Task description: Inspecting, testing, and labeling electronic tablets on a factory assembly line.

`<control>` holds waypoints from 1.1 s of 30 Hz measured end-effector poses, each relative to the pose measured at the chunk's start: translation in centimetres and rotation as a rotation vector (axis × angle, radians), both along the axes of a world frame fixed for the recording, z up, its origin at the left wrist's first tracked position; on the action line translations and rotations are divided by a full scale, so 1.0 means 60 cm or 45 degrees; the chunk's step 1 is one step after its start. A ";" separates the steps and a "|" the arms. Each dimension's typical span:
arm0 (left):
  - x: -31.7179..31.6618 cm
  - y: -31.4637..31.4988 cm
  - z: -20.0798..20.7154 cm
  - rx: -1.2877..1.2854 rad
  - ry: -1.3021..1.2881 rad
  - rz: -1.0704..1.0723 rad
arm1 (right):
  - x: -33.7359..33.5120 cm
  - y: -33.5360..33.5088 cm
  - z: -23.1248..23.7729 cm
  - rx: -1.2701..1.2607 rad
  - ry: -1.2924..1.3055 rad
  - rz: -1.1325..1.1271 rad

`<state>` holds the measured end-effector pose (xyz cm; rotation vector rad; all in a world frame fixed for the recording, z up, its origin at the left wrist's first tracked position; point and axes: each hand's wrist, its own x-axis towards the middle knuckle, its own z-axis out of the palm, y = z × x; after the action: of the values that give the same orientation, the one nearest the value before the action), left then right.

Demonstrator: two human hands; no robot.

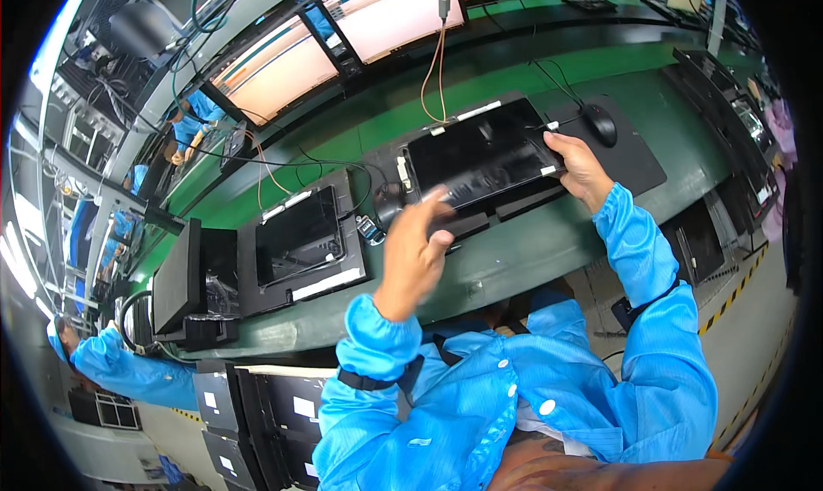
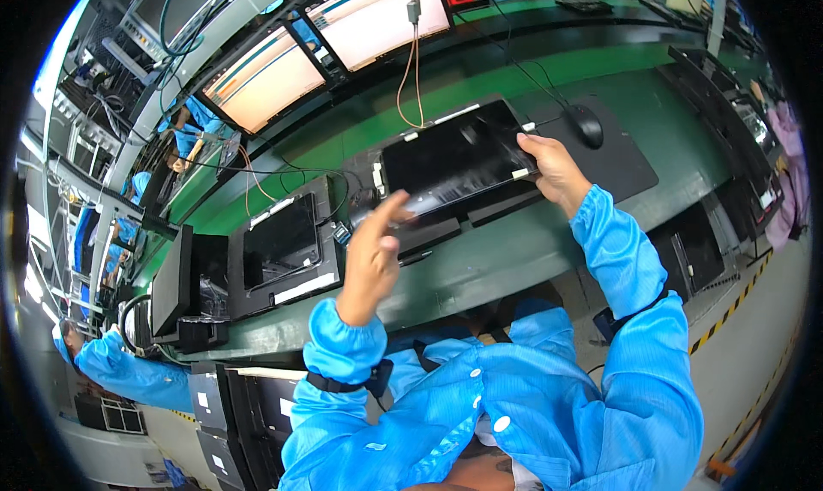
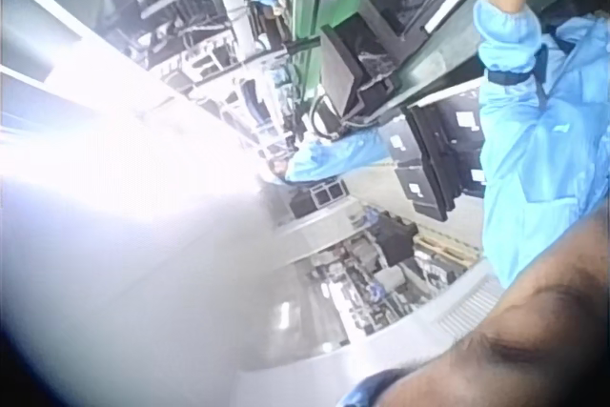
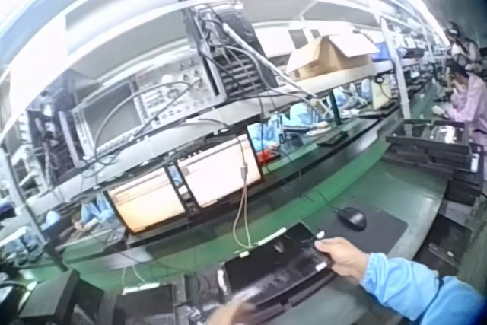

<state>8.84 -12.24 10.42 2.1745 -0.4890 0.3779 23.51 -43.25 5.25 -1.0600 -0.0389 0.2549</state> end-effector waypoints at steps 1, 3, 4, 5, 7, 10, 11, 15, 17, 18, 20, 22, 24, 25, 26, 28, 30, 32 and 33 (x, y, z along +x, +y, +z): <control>0.022 0.016 0.004 0.326 -0.241 0.168 | 0.011 -0.004 -0.006 -0.101 0.068 -0.079; 0.058 0.031 0.002 0.642 -0.295 0.378 | 0.023 0.003 -0.009 -0.127 0.035 -0.029; 0.076 0.036 -0.001 0.784 -0.240 0.451 | 0.025 0.011 -0.004 -0.173 0.071 -0.066; 0.092 0.039 -0.005 0.921 -0.154 0.484 | 0.026 0.020 0.004 -0.177 0.041 -0.049; 0.114 0.049 -0.012 0.915 -0.063 0.416 | 0.023 0.035 0.030 -0.469 0.140 0.046; 0.129 0.056 -0.023 0.950 0.080 0.323 | 0.001 0.028 0.067 -1.402 -0.227 -0.015; 0.131 0.057 -0.027 0.974 0.066 0.299 | -0.008 0.024 0.073 -1.955 -0.563 -0.230; 0.131 0.061 -0.041 0.922 -0.028 0.317 | -0.041 0.003 0.059 -1.935 -1.029 0.041; 0.132 0.065 -0.044 0.915 -0.062 0.313 | -0.042 -0.002 0.045 -1.904 -1.048 0.086; 0.134 0.066 -0.045 0.918 -0.060 0.301 | -0.039 -0.002 0.039 -1.896 -1.031 0.061; 0.136 0.066 -0.042 0.923 -0.042 0.287 | -0.033 -0.003 0.037 -1.895 -1.022 0.049; 0.131 0.062 -0.036 0.905 -0.091 0.305 | -0.033 0.003 0.043 -1.952 -1.069 0.006; 0.109 0.058 -0.026 0.995 -0.135 0.299 | -0.046 0.023 0.051 -1.924 -1.325 -0.214; 0.088 0.056 -0.023 0.910 -0.275 0.295 | -0.057 0.035 0.054 -1.958 -1.370 -0.345; 0.060 0.056 -0.020 0.705 -0.356 0.272 | -0.072 0.054 0.055 -1.794 -1.579 -0.390; -0.010 0.062 -0.018 0.344 -0.350 0.221 | -0.116 0.114 0.039 -1.486 -1.781 -0.172; -0.102 0.082 -0.031 0.013 -0.393 0.210 | -0.163 0.178 0.017 -1.374 -1.851 0.215; -0.206 0.110 -0.062 -0.107 -0.323 0.407 | -0.196 0.234 0.002 -1.405 -1.923 0.284; -0.255 0.125 -0.083 -0.141 -0.304 0.556 | -0.208 0.259 -0.001 -1.563 -1.955 0.282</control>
<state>-6.45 -4.76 5.46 2.1280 -0.1096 0.8889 11.06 -27.72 5.18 -2.2463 -1.5466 -0.4816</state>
